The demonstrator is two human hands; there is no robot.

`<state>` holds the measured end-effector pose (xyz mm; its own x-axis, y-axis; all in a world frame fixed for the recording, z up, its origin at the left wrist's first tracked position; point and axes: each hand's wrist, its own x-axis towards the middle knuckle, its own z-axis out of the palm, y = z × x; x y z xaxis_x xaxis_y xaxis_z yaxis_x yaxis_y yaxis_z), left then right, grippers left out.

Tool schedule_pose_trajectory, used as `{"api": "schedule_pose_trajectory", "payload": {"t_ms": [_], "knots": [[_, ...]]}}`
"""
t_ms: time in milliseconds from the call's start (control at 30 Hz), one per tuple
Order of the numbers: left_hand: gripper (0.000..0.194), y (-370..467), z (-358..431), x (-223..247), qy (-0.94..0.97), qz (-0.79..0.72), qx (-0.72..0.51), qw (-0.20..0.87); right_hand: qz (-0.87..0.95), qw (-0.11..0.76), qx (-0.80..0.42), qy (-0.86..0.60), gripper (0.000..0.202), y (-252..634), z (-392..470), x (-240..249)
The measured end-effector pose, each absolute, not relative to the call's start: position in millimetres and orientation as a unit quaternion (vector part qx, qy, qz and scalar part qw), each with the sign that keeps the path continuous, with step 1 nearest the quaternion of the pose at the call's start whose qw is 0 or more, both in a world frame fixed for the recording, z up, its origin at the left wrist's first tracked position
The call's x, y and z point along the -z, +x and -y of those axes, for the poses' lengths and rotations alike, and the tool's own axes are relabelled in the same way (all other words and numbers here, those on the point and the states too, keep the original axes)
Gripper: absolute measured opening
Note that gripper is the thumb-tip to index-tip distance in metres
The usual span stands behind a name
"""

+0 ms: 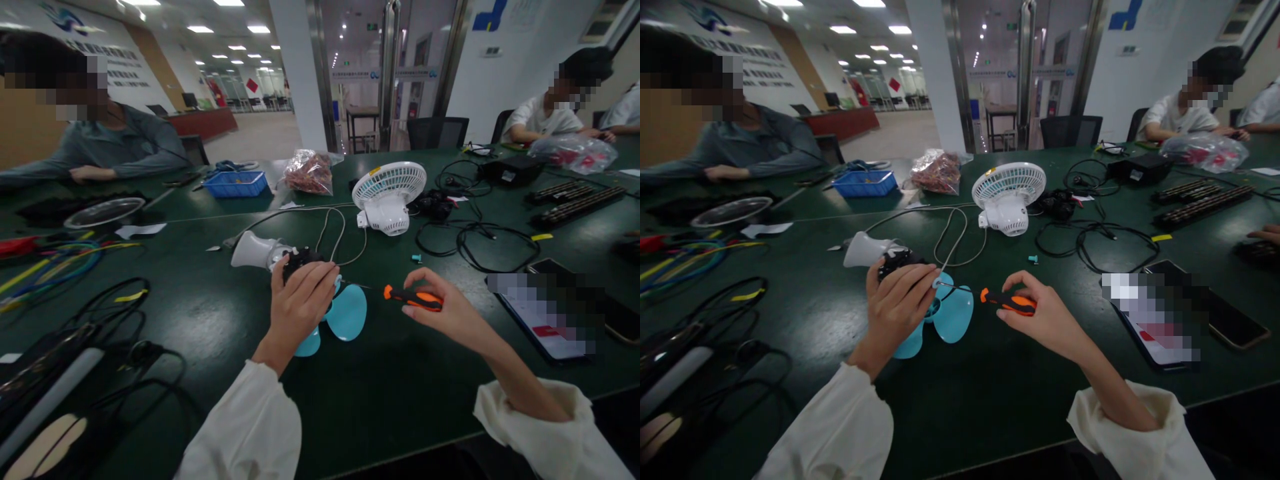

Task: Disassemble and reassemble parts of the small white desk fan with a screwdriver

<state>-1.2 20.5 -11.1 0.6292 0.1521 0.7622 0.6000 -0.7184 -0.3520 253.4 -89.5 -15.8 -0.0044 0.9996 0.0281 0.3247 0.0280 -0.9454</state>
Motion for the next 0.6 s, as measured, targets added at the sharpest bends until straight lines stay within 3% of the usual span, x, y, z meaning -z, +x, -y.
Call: {"api": "schedule_pose_trajectory", "payload": {"t_ms": [200, 467, 600], "knots": [[0.030, -1.8, -20.8, 12.4, -0.849, 0.221, 0.375, 0.299, 0.592, 0.410, -0.382, -0.579, 0.025, 253.6, 88.6, 14.3], [0.026, -1.1, -20.8, 12.2, -0.849, 0.223, 0.375, 0.299, 0.604, 0.389, -0.381, -0.581, 0.038, 254.9, 84.5, 18.5], [0.027, -1.4, -21.3, 12.8, -0.849, 0.219, 0.378, 0.297, 0.599, 0.397, -0.388, -0.577, 0.034, 254.7, 84.9, 20.8]]}}
